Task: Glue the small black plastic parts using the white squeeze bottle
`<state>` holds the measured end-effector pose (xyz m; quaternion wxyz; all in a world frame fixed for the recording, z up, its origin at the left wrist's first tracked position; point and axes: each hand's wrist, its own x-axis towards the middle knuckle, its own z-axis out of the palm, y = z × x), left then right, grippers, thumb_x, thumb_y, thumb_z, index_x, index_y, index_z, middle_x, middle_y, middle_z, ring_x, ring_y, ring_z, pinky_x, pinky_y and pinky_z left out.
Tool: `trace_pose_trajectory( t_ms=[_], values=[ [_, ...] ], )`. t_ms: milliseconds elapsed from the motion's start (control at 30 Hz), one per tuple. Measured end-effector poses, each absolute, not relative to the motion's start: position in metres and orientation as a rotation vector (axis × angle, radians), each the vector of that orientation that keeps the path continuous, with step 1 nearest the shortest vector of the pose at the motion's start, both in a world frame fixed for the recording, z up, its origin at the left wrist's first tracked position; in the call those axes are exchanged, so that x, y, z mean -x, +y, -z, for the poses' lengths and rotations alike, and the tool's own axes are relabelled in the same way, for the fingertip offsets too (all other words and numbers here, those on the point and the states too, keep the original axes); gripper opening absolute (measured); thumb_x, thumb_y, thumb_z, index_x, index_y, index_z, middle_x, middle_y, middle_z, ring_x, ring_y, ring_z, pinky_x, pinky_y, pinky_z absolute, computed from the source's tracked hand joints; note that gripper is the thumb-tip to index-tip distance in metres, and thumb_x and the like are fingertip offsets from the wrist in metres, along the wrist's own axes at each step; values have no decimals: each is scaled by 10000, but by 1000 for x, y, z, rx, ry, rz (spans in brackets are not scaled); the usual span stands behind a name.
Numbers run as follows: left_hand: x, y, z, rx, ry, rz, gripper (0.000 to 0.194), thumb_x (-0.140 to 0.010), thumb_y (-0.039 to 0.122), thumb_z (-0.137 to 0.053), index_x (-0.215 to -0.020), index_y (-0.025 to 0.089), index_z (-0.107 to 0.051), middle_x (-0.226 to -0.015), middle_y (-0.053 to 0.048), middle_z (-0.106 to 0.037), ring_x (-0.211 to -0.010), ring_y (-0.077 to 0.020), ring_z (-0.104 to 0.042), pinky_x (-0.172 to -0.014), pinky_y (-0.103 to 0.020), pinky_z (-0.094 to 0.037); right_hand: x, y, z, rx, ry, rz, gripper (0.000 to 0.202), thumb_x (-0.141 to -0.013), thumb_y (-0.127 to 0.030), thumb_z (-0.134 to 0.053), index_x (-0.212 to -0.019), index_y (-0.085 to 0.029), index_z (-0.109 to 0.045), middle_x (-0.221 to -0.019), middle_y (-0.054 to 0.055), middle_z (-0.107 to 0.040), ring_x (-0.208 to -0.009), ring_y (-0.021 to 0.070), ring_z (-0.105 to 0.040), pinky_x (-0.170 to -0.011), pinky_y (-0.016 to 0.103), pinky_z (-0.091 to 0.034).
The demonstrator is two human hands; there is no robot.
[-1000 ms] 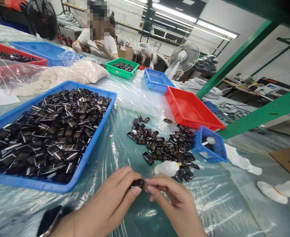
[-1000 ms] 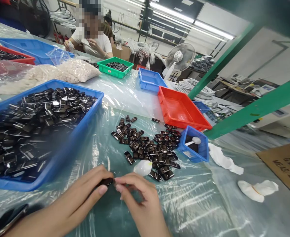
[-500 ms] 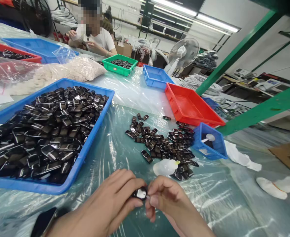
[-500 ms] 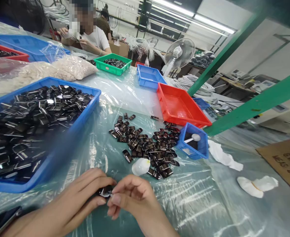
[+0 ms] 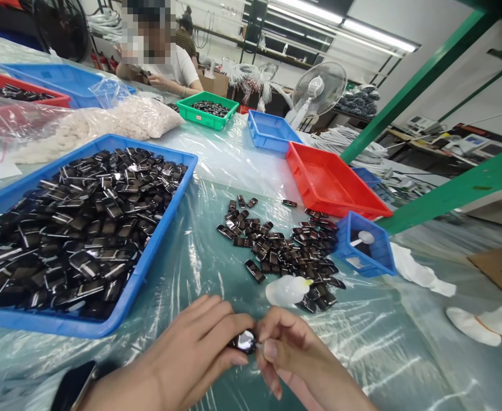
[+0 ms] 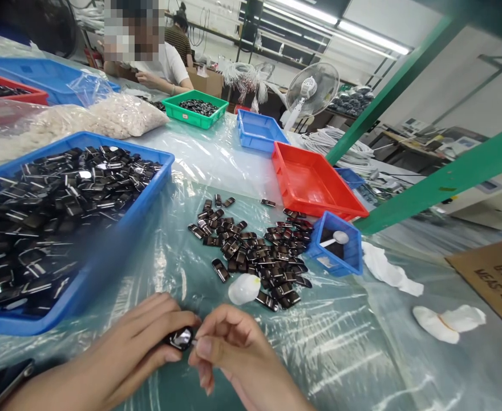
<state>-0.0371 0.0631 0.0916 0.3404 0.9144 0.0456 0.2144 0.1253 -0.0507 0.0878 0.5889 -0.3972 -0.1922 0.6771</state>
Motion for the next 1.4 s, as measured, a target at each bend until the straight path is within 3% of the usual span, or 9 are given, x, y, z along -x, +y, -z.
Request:
trace_pose_trajectory(
  t_ms=[200, 700, 800, 867, 933, 1033, 1100, 1233, 1400],
  values=[
    [36, 64, -96, -2435, 77, -554, 321, -1042, 319, -244, -1135, 140, -494, -841, -60, -592, -727, -193, -531, -650, -285, -449, -125, -49, -98, 969, -421, -1611, 135, -775, -216, -775, -764, -177, -646, -609, -36, -669, -500, 30, -589, -474, 108, -452],
    [36, 58, -108, -2722, 126, -951, 362, -1053, 311, -210, -1025, 128, -521, -671, -7, -597, -580, -151, -539, -578, -261, -446, -120, -51, -91, 1010, -597, -1642, 397, -653, -439, -829, -761, -204, -528, -557, -80, -553, -444, 49, -529, -412, 133, -417],
    [48, 80, -126, -2969, 606, -1073, 330, -1042, 272, -277, -1139, 77, -525, -759, -68, -613, -656, -205, -569, -623, -324, -455, -126, -61, -101, 1230, -845, -985, 181, -760, -257, -777, -851, -241, -622, -666, -62, -587, -583, 70, -537, -547, 166, -439],
    [56, 99, -135, -3112, 1090, -1077, 506, -1022, 381, -274, -1190, -11, -546, -886, -191, -616, -790, -329, -591, -690, -462, -469, -135, -68, -104, 1369, -989, -267, 230, -801, -138, -711, -957, -289, -633, -727, -49, -587, -691, 113, -548, -665, 224, -454],
    [56, 114, -136, -3125, 1419, -968, 541, -1009, 383, -317, -1243, -61, -519, -1103, -288, -575, -1034, -439, -547, -833, -546, -446, -144, -70, -100, 1460, -1024, 102, 342, -783, -158, -713, -1070, -296, -590, -883, -8, -600, -830, 165, -561, -753, 288, -466],
    [39, 114, -121, -3197, 1316, -782, 476, -989, 268, -400, -1335, -55, -448, -1293, -312, -486, -1200, -471, -453, -944, -595, -383, -155, -65, -84, 1724, -1037, -43, 569, -809, -323, -683, -1310, -292, -413, -1249, 84, -559, -1041, 239, -565, -839, 387, -480],
    [19, 103, -107, -3256, 1150, -636, 379, -955, 199, -472, -1263, -10, -545, -1209, -253, -585, -1136, -409, -532, -946, -554, -415, -159, -60, -73, 1824, -1045, -301, 585, -861, -394, -598, -1360, -277, -315, -1339, 114, -532, -1113, 260, -569, -891, 431, -476],
    [-19, 87, -86, -3272, 1030, -410, 286, -876, 58, -565, -1154, 54, -633, -1087, -158, -672, -1033, -301, -616, -932, -450, -472, -163, -56, -59, 1868, -1094, -528, 371, -912, -427, -485, -1227, -249, -404, -1234, 123, -617, -1126, 260, -600, -897, 414, -497],
    [-34, 105, -82, -3173, 1276, -303, 387, -885, 84, -622, -1260, 139, -545, -1319, -118, -545, -1189, -291, -539, -971, -505, -456, -168, -57, -58, 1892, -1147, -548, 344, -912, -441, -465, -1194, -245, -445, -1192, 120, -627, -1104, 266, -613, -919, 423, -487]
  ],
)
